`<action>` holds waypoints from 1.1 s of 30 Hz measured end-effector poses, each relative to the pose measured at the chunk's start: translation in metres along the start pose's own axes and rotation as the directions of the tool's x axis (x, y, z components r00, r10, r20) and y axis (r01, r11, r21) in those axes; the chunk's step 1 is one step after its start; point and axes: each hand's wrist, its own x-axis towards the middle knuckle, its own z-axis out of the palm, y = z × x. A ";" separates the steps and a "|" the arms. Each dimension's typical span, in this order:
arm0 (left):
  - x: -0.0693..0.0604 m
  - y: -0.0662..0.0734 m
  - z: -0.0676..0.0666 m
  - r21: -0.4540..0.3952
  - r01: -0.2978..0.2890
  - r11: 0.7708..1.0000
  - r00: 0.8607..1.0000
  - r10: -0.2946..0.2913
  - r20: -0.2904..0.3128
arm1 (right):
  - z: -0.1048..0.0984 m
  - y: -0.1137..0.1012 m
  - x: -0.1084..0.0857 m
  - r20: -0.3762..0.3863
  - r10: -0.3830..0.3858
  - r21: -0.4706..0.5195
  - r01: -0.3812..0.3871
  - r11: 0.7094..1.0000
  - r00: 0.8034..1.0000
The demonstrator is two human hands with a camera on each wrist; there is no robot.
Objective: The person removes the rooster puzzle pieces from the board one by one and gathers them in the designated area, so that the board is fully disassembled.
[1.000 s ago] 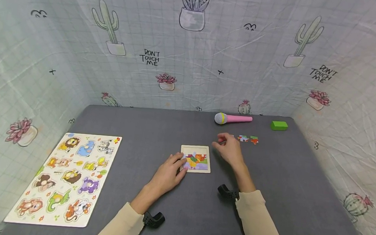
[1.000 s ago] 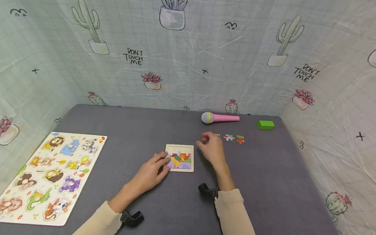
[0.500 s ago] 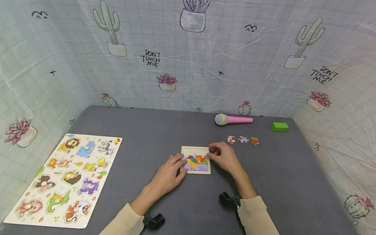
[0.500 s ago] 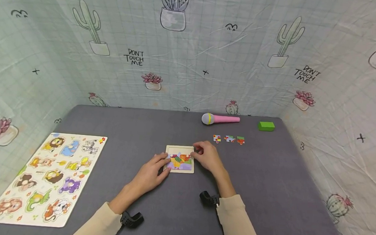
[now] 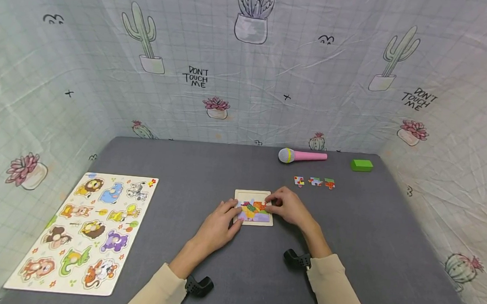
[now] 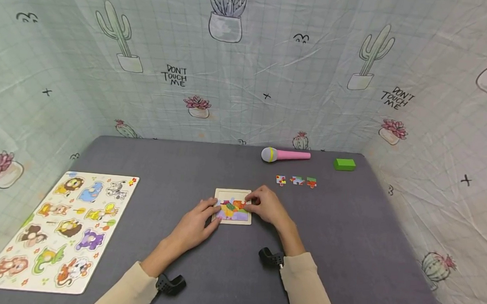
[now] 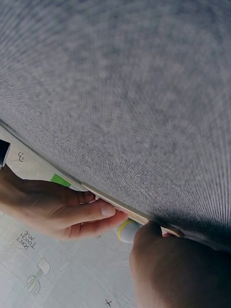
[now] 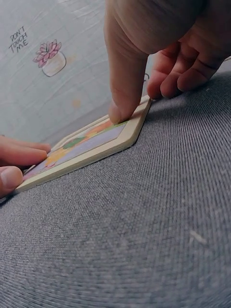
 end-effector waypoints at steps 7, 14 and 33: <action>0.000 0.000 0.001 0.006 -0.011 1.000 1.000 0.011 -0.005 | 0.001 0.001 0.000 0.011 0.008 0.025 -0.009 1.000 1.000; -0.001 0.001 0.000 0.010 -0.004 1.000 1.000 0.004 0.000 | 0.001 -0.001 0.001 0.042 0.026 0.042 -0.028 0.999 0.999; -0.001 0.000 0.001 0.037 -0.044 0.998 0.999 0.044 -0.002 | 0.002 -0.001 0.002 0.043 0.005 0.046 -0.007 0.999 0.999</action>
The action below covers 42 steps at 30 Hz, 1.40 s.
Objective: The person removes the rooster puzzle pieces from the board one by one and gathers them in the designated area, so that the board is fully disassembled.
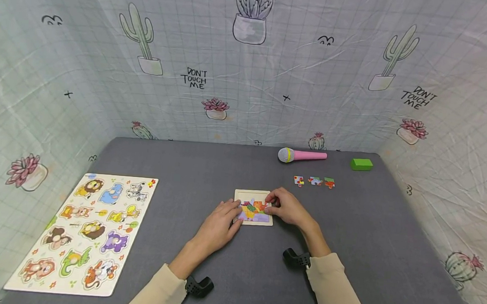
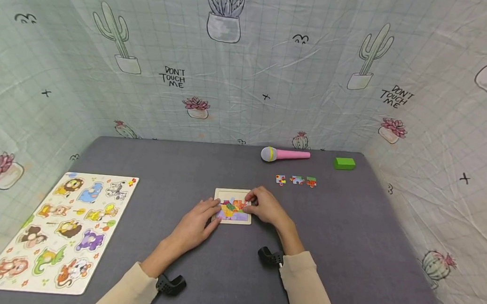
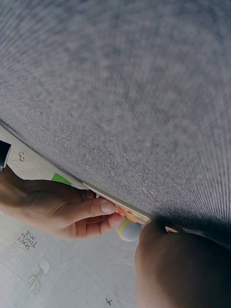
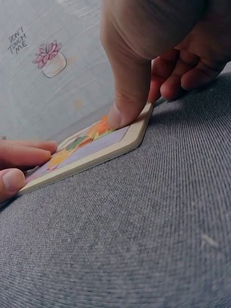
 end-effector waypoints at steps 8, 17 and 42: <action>0.000 -0.001 0.001 0.097 -0.116 0.989 0.991 0.108 0.081 | 0.000 -0.002 -0.001 -0.003 -0.007 -0.003 0.007 1.000 1.000; -0.003 0.001 0.000 0.099 -0.144 0.985 0.967 0.119 0.224 | 0.000 -0.001 0.001 -0.006 -0.018 -0.027 0.017 0.999 1.000; -0.003 0.006 0.004 0.163 -0.133 0.978 0.964 0.089 0.250 | -0.001 0.003 -0.002 0.009 -0.063 -0.046 0.064 0.997 0.998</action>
